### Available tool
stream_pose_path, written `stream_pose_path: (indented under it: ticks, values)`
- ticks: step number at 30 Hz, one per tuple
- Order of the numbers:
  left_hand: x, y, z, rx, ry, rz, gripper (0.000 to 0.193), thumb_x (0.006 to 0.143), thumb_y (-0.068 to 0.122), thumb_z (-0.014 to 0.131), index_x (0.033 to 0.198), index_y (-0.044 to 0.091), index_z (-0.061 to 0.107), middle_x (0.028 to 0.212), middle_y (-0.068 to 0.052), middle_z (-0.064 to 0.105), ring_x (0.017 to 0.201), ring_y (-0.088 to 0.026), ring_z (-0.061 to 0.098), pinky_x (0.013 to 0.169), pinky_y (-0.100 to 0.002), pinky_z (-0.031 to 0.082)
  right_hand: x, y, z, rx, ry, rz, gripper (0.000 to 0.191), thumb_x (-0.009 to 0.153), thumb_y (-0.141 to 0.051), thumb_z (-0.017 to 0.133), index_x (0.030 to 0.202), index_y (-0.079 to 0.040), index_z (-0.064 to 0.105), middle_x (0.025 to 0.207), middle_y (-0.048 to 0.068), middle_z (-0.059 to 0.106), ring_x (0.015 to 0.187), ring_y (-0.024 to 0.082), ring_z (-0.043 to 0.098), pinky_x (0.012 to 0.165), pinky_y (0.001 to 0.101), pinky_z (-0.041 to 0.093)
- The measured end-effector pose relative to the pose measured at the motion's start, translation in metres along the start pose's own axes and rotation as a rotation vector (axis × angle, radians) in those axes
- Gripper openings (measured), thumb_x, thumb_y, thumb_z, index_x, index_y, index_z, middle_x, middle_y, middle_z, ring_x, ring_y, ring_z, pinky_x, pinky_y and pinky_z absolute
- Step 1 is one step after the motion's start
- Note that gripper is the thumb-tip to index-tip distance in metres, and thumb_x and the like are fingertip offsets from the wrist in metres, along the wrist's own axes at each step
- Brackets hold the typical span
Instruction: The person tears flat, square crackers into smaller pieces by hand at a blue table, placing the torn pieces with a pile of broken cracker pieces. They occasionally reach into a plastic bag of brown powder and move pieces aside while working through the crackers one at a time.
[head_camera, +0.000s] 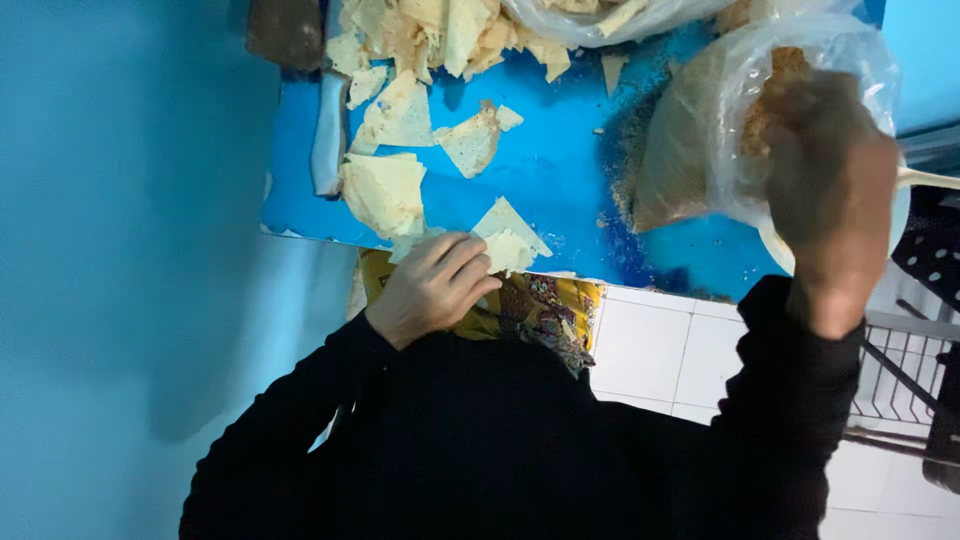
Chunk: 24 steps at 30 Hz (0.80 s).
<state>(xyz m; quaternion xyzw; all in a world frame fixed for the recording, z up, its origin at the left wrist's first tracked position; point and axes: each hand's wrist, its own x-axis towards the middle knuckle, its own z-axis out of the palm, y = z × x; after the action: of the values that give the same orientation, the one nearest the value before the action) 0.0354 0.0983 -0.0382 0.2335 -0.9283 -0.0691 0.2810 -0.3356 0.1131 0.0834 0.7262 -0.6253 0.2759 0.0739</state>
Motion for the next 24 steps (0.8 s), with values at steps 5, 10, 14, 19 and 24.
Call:
stream_pose_path:
  ticks: [5,10,14,19,24]
  values:
    - [-0.001,0.003,-0.007,-0.058,0.045,-0.034,0.025,0.097,0.025,0.079,0.100,0.004,0.066,0.116,-0.010,0.063,0.114,-0.028,0.060,0.095,-0.042,0.054,0.024,0.014,0.022,0.059,-0.176,0.003,0.037,0.094,0.008,0.067,0.127,0.006,0.052,0.105,0.027,0.070,0.097,0.046,0.069,0.078,0.0491,0.055]
    - [-0.004,0.002,-0.021,-0.107,0.036,-0.274,0.018,0.102,0.019,0.073,0.102,0.003,0.064,0.109,-0.011,0.064,0.104,-0.028,0.060,0.092,-0.043,0.050,0.031,0.012,0.030,0.084,-0.285,0.034,0.041,0.094,0.001,0.072,0.127,0.010,0.049,0.088,0.031,0.069,0.082,0.047,0.070,0.071,0.0503,0.056]
    - [-0.003,0.006,-0.028,-0.043,0.116,-0.391,0.025,0.102,0.023,0.071,0.108,0.001,0.063,0.108,-0.012,0.062,0.103,-0.031,0.058,0.091,-0.043,0.047,0.029,0.004,0.026,-0.044,-0.216,0.061,0.034,0.098,0.004,0.068,0.126,0.010,0.050,0.096,0.031,0.071,0.088,0.042,0.071,0.073,0.0468,0.057]
    - [0.007,0.011,-0.029,0.003,0.029,-0.470,0.034,0.097,0.030,0.075,0.103,-0.002,0.062,0.097,-0.014,0.057,0.092,-0.030,0.055,0.083,-0.045,0.047,0.007,-0.027,0.000,0.413,-0.157,0.223,0.024,0.108,0.009,0.061,0.127,0.002,0.049,0.111,0.016,0.067,0.101,0.020,0.071,0.088,0.0318,0.058]
    - [0.013,0.017,-0.027,0.004,-0.010,-0.532,0.030,0.094,0.024,0.076,0.100,0.000,0.061,0.096,-0.015,0.056,0.094,-0.033,0.056,0.082,-0.046,0.047,-0.019,-0.101,0.072,0.665,-0.347,0.184,0.030,0.098,0.005,0.069,0.121,-0.003,0.051,0.104,0.009,0.069,0.100,0.020,0.074,0.085,0.0325,0.058]
